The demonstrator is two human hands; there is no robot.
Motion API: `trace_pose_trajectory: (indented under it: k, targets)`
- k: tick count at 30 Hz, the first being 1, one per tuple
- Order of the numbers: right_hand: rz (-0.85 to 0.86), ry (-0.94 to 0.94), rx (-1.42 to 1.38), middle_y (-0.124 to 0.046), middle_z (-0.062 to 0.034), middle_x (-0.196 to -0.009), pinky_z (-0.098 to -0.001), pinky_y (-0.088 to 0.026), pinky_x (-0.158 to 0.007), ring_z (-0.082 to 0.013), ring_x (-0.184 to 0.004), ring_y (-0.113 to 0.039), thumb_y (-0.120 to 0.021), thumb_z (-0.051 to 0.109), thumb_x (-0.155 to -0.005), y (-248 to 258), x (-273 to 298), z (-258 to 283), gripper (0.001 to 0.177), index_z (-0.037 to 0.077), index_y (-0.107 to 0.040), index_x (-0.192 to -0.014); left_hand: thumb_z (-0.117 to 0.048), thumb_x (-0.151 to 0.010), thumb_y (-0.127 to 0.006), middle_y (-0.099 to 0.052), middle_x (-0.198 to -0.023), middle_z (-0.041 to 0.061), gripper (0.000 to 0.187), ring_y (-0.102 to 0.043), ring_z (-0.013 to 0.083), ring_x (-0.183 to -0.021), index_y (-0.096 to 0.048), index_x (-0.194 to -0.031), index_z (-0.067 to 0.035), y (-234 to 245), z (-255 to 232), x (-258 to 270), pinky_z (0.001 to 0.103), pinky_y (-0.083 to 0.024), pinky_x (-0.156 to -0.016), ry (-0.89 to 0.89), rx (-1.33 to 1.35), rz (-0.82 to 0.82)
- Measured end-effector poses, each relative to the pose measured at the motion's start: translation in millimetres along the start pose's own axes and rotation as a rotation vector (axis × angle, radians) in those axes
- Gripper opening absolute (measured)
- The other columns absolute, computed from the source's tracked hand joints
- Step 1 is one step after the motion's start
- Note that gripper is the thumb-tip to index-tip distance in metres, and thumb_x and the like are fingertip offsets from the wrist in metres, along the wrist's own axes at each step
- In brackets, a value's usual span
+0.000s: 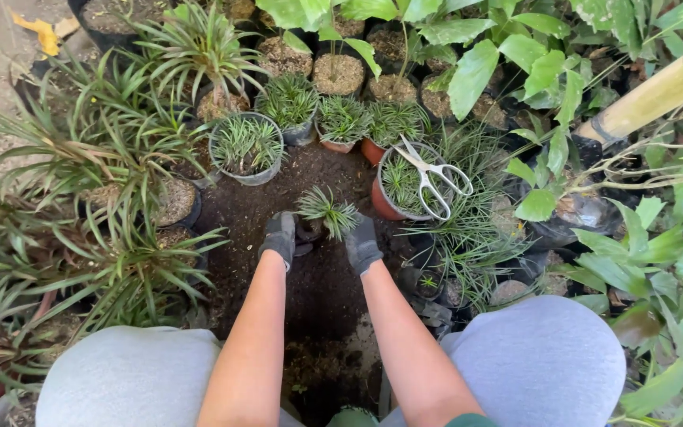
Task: Planting a small seedling into a patch of soil among other potted plants in a nursery.
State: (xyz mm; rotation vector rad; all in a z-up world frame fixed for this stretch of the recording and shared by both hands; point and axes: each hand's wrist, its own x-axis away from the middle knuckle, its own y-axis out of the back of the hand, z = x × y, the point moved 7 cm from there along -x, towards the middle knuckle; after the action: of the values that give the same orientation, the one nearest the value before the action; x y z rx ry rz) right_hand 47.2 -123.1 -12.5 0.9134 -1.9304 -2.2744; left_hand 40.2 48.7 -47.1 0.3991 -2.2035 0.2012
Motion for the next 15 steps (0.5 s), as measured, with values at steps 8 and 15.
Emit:
trace_pose_trajectory:
  k: [8, 15]
  targets:
    - [-0.071, -0.966, -1.884, -0.075, -0.0098, -0.106, -0.0267, -0.053, -0.081, -0.0154, -0.091, -0.066, -0.055, -0.012, -0.086, -59.9, 28.6, -15.2, 0.036, -0.002, -0.074, -0.114, -0.016, -0.100, -0.045, -0.054, -0.141, 0.031, 0.042, -0.065, 0.0586, -0.102, -0.055, -0.136, 0.002, -0.8, 6.0, -7.3, 0.071, -0.062, -0.067, 0.049, 0.283, 0.007]
    - [0.250, -0.305, -0.547, -0.076, -0.0147, -0.115, -0.0386, -0.050, -0.108, -0.0293, -0.123, -0.063, -0.050, 0.018, -0.105, -41.5, 4.6, -9.6, 0.029, 0.005, -0.075, -0.107, -0.020, -0.097, -0.056, -0.063, -0.124, 0.029, 0.037, -0.069, 0.0540, -0.095, -0.057, -0.129, -0.002, -3.6, 47.3, -80.7, 0.073, -0.061, -0.069, 0.079, 0.421, 0.041]
